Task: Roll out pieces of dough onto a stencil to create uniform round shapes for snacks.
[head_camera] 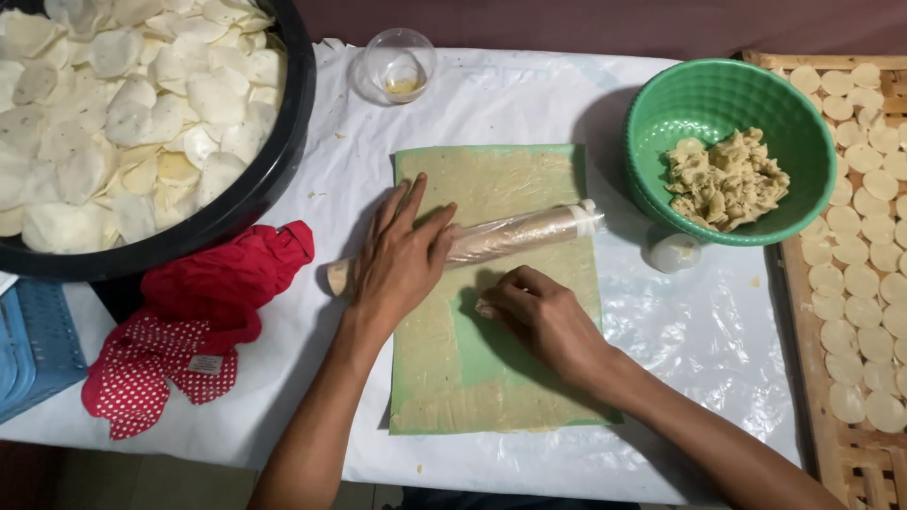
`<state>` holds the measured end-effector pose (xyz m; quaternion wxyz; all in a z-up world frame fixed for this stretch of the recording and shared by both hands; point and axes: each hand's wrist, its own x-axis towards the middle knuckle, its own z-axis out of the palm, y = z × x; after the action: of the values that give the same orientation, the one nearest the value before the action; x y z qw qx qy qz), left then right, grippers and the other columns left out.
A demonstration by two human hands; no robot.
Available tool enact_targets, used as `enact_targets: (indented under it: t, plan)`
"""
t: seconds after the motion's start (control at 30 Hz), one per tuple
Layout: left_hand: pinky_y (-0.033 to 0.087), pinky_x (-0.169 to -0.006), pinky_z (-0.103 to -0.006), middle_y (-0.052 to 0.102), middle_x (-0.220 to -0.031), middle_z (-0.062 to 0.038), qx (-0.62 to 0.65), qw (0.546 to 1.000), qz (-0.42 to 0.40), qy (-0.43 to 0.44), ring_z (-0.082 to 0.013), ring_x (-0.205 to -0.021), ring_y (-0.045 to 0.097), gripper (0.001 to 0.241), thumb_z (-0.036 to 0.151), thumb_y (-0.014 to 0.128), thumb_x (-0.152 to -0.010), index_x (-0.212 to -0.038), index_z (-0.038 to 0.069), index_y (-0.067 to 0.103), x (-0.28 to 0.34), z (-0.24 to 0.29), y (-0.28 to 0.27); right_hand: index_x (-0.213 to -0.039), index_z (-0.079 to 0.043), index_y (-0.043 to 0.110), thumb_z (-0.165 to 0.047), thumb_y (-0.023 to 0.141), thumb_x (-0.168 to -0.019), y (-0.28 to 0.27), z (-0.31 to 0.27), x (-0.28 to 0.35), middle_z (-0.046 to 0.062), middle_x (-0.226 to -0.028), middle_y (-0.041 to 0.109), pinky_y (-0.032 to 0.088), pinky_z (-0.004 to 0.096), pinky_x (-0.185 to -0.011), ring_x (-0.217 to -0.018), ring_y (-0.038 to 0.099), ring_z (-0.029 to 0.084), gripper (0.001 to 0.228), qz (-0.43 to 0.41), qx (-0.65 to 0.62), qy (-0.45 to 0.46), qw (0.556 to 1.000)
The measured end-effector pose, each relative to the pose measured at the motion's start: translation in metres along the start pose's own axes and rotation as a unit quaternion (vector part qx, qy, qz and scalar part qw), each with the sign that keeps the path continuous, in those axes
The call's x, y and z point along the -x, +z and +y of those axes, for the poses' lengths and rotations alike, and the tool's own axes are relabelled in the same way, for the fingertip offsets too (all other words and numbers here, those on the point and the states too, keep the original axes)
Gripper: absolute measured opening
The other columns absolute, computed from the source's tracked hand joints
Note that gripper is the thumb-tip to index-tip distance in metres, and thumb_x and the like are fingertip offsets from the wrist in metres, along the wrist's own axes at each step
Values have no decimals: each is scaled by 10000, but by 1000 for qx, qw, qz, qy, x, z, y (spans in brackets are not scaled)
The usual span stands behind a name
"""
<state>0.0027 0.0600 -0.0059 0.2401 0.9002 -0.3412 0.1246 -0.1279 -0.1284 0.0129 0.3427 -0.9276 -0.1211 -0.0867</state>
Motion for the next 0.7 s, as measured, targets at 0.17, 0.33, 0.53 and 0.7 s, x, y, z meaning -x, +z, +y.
enact_targets:
  t: [0.17,0.33,0.53,0.7]
  plan:
    - [389,-1109,-599,448,-1551,-236,-7,999,-21,-40,-463,-1435,409,406,378,481,-1069,-1335,156,691,-9,4,-5,-959,-84,680,-100,673,-928,22,-13,-18,102,-903,650,581,361,-666,-817,712,284,35,5,98,-63,993]
    - [377,-1111,-613,440,-1553,-226,-21,998,-37,-55,-453,-1449,391,426,396,457,-1069,-1349,165,680,-6,5,3,-913,-84,666,-114,625,-966,30,-7,-19,101,-910,607,547,337,-633,-864,650,264,73,13,197,-116,973]
    - [311,-1144,-636,423,-1562,-249,-43,998,-34,-40,-472,-1465,357,452,388,397,-1094,-1370,144,658,-6,5,6,-926,-54,676,-83,638,-899,52,-1,2,145,-938,567,485,301,-600,-862,585,286,54,-6,322,-206,924]
    - [261,-1153,-674,441,-1558,-238,-38,994,-89,-54,-464,-1460,376,519,454,340,-1100,-1342,137,673,-1,7,5,-880,-21,686,-179,679,-881,29,-23,-12,140,-870,559,489,344,-629,-872,575,312,158,3,250,-171,953]
